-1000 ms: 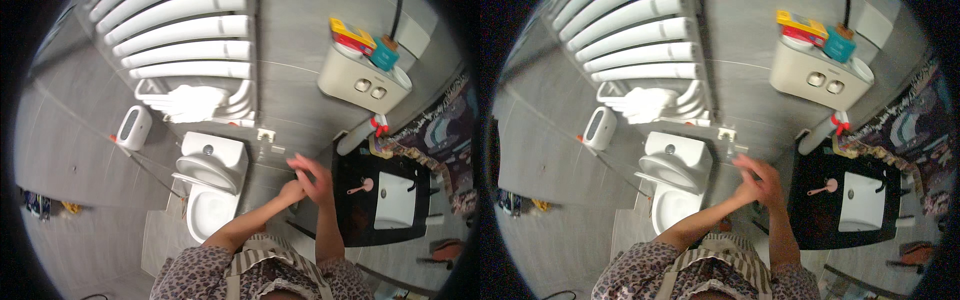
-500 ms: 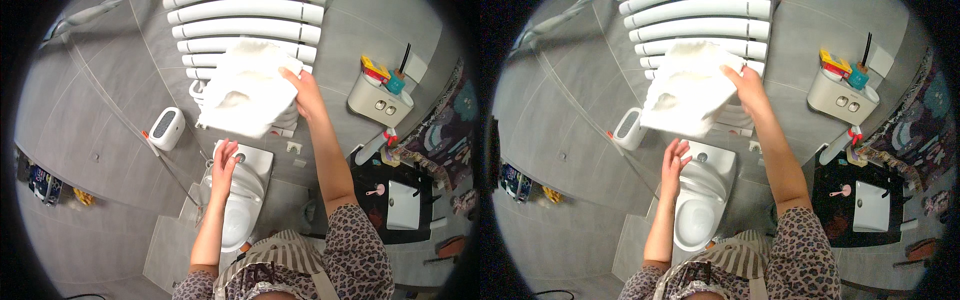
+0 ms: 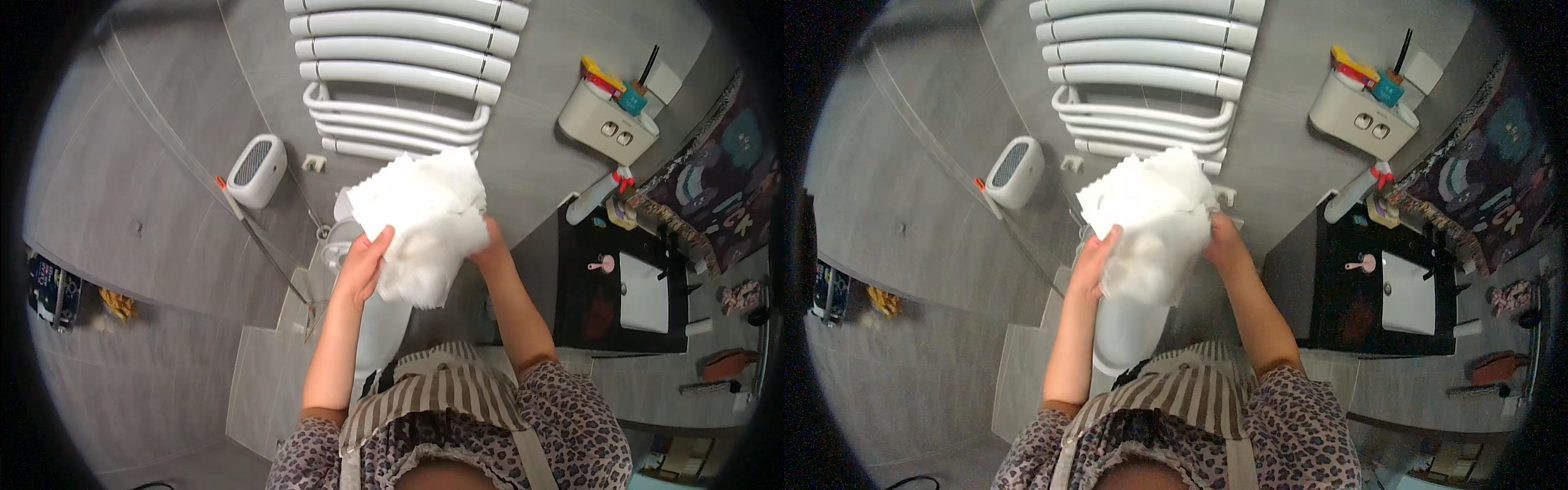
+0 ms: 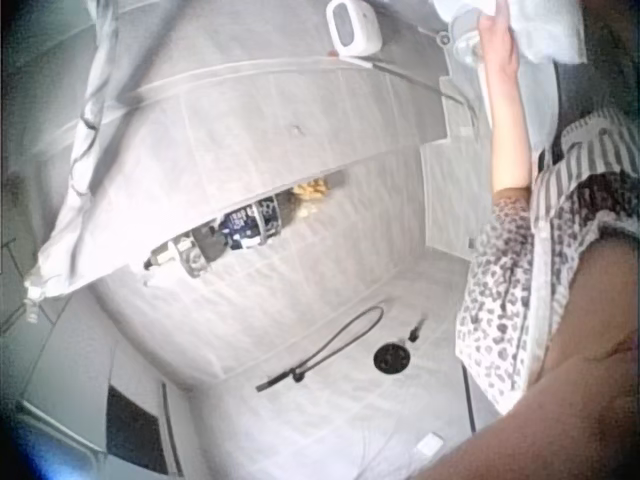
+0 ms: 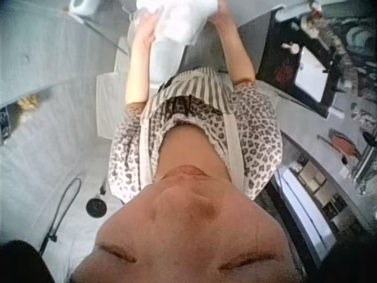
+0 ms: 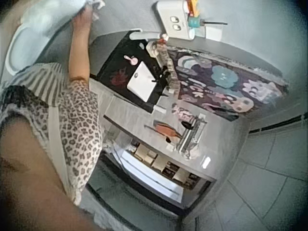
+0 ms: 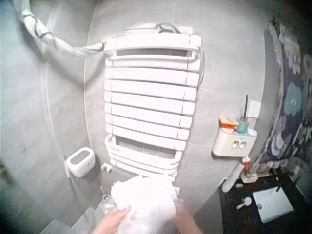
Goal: The person cleans a bathroom using a cloth and a toilet brush. They wipe the sink countertop, the wall near the toilet, and the toilet tank and seat. They also scrub the inside of the toilet bowl with a brush and wipe the heated towel rack.
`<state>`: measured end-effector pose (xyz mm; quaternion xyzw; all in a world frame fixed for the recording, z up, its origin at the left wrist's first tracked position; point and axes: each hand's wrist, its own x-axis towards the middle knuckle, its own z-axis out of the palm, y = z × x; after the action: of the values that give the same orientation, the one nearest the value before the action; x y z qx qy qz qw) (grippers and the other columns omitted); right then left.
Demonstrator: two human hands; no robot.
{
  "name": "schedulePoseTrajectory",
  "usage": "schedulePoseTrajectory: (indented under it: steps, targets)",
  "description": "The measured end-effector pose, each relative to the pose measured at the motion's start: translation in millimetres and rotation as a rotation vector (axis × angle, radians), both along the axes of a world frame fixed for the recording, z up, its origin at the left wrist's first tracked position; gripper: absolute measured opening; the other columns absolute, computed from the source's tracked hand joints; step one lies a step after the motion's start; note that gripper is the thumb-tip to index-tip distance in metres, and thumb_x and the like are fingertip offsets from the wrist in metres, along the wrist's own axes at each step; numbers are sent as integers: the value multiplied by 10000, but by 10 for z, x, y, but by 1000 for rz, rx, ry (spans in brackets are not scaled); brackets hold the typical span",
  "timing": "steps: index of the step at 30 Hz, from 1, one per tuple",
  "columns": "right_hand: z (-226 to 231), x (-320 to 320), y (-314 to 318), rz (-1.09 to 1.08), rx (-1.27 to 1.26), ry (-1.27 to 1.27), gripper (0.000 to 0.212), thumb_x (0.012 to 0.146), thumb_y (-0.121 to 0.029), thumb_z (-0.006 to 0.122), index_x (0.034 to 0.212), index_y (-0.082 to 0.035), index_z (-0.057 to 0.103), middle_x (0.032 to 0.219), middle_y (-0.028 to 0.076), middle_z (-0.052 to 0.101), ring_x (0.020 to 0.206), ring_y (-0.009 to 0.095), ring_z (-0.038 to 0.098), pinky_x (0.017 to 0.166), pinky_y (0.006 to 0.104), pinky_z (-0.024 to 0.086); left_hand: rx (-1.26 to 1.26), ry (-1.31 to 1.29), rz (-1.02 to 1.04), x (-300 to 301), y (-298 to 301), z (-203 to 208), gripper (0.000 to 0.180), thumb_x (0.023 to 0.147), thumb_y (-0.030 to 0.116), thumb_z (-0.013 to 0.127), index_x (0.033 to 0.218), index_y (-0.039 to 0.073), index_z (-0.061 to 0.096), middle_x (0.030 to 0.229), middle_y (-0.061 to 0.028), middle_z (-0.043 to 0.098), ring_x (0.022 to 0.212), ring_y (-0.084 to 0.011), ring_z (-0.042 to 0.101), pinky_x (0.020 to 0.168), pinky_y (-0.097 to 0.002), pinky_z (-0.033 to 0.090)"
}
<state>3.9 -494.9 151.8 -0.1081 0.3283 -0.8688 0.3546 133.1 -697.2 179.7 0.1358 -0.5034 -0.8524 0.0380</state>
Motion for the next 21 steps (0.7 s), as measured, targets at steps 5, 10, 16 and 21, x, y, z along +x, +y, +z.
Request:
schedulePoseTrajectory:
  steps: [5, 10, 16, 21]
  targets:
    - [-826, 448, 601, -12, 202, -105, 507, 828, -153, 544, 1310, -33, 443, 1211, 115, 558, 1082, 237, 561, 927, 362, 463, -201, -33, -121, 36, 227, -300, 315, 897, 301, 614, 1038, 20, 640, 893, -11, 666, 795, -107, 601, 725, -252, 470]
    - [-1335, 1001, 602, -14, 369, -209, 516, 802, -151, 580, 1292, -35, 468, 1186, 106, 573, 1061, 235, 572, 914, 361, 472, -792, 2, -348, -223, 602, -876, 272, 844, 307, 652, 910, 43, 646, 721, -108, 645, 677, -196, 624, 627, -338, 485]
    - [-1640, 862, 687, 46, 504, -323, 513, 780, -127, 605, 1273, -40, 494, 1170, 94, 584, 1039, 232, 584, 898, 360, 481, -1339, 108, -302, -647, 806, -1632, 348, 793, 345, 658, 1010, 74, 632, 924, -163, 640, 903, -338, 599, 779, -426, 479]
    - [-2143, -96, 1239, -64, 461, -479, 485, 826, -120, 584, 1291, -45, 468, 1253, 80, 538, 1091, 235, 555, 918, 387, 470, -1776, -121, 488, -1188, 293, -1823, 294, 790, 360, 665, 977, 136, 689, 1385, -148, 377, 1327, -430, 234, 1057, -615, 179]
